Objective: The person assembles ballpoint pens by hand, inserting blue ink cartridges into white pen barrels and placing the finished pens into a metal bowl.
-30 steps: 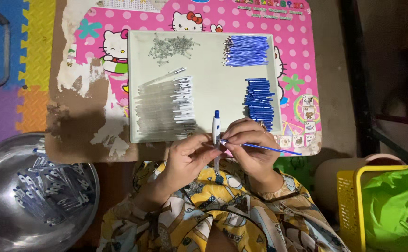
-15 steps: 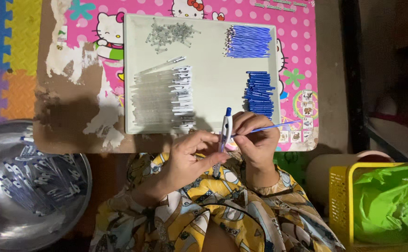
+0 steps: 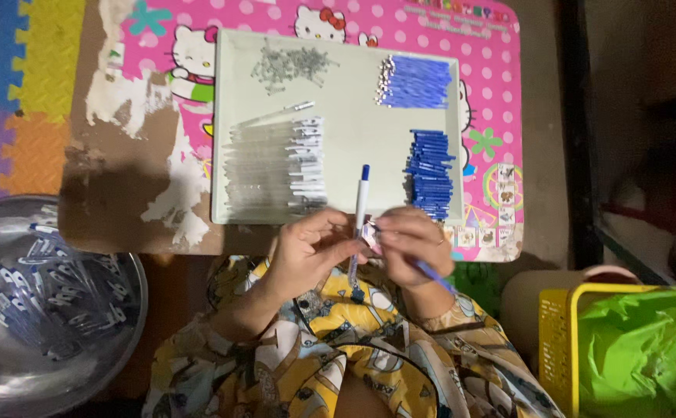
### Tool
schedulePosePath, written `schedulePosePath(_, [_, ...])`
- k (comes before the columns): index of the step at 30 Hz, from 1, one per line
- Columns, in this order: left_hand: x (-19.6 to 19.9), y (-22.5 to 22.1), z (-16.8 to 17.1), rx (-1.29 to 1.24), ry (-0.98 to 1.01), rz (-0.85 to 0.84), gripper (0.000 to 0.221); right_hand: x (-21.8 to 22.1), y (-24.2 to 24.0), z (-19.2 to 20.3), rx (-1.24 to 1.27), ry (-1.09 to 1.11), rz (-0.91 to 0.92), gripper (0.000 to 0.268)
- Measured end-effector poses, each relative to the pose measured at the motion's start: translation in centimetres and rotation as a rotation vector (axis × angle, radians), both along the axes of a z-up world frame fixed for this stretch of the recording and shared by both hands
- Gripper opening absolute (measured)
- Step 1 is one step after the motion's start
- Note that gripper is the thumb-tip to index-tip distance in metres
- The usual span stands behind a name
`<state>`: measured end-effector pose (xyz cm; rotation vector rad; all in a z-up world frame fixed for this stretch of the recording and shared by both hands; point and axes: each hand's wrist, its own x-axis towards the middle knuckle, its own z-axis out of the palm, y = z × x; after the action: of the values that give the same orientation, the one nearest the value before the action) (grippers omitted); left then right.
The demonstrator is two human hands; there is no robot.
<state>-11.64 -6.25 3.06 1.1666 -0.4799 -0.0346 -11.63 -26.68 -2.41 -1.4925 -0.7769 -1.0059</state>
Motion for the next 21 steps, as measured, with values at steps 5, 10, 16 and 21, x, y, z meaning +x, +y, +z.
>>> schedulePosePath(5, [0.5, 0.6, -0.8, -0.042, 0.074, -0.096, 0.011, 3.1, 1.3, 6.8, 0.288, 0.309, 0.186, 0.037])
schedulePosePath(10, [0.5, 1.1, 1.7, -0.076, 0.119, -0.254, 0.019, 6.9, 1.4, 8.8, 0.034, 0.675, 0.398, 0.033])
schedulePosePath(16, [0.0, 1.7, -2.8, -0.143, 0.297, -0.527, 0.019, 9.3, -0.7, 10.8, 0.156, 0.789, 0.368, 0.035])
schedulePosePath(21, [1.0, 2.4, -3.4, -0.078, 0.324, -0.647, 0.022, 11.3, -4.4, 10.8, 0.281, 0.913, 0.256, 0.036])
